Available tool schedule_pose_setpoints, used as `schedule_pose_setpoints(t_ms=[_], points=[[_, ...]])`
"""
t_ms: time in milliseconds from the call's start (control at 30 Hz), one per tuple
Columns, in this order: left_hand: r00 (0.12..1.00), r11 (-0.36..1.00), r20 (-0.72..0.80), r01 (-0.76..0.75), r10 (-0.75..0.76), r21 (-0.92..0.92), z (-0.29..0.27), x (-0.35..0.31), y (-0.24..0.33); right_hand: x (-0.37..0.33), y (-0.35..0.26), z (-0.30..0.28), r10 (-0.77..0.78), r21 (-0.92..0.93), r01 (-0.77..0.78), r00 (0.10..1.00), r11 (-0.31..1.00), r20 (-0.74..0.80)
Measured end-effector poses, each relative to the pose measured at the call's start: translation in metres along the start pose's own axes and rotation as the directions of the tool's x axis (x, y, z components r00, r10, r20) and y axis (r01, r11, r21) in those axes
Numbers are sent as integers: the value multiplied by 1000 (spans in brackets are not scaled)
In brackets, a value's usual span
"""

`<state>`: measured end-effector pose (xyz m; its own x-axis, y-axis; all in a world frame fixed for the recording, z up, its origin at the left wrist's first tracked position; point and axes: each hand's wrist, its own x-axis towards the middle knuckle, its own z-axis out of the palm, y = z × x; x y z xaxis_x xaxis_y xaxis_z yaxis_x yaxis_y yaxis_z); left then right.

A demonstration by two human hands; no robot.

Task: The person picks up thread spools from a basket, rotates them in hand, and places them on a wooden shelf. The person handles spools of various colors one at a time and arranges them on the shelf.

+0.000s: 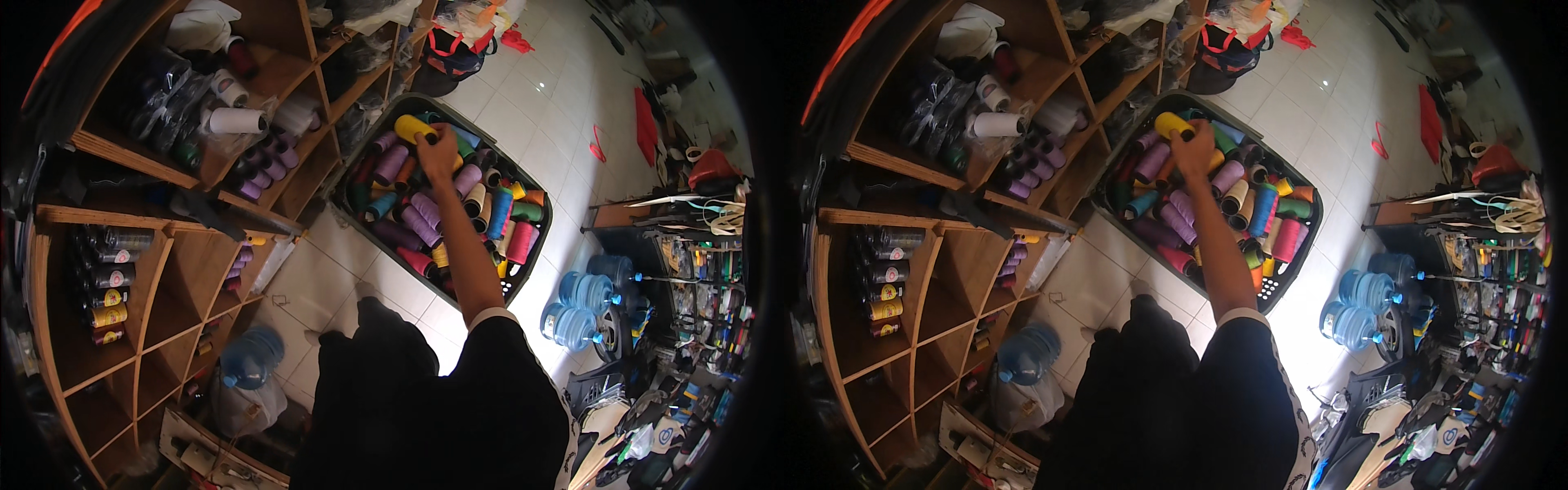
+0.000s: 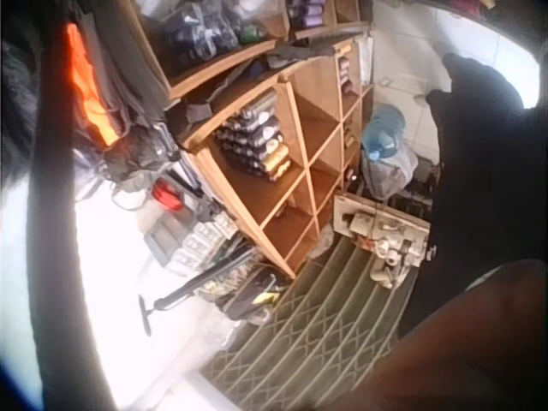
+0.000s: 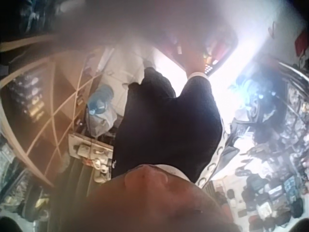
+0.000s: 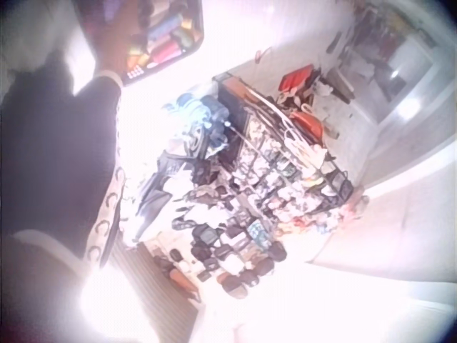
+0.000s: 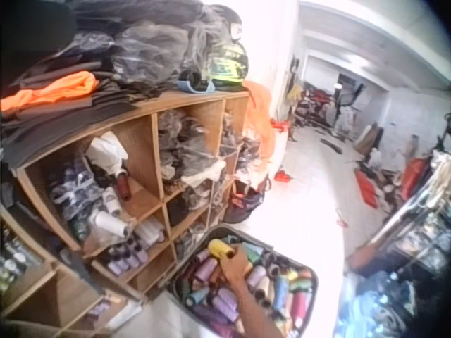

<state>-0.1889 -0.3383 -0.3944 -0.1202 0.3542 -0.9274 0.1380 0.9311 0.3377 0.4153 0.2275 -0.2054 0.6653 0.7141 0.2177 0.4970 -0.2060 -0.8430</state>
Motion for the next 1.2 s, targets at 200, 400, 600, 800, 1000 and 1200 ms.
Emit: schedule_pose_setpoints(t_ms=[200,400,600,800,1000,1200], points=[[992,996,94,-86,83,31,-3,24,-2,5,8,-5,-262,-96,267,963,959,61],[994,918,-108,-42,-1,-393,2,29,6,-25,-7,10,-310,-356,426,888,832,338],[988,965,-59,-149,140,-215,4,23,25,-77,11,49,-298,-596,636,765,490,571],[979,976,-143,-166,145,-144,26,-14,103,-82,-19,44,-114,-523,352,894,776,433],[930,902,-283,-317,234,-295,44,-93,268,-108,-32,-28,-239,-56,255,949,965,207],[656,654,50,-738,753,-166,98,-188,445,-193,-125,-97,-69,696,-494,789,520,611]])
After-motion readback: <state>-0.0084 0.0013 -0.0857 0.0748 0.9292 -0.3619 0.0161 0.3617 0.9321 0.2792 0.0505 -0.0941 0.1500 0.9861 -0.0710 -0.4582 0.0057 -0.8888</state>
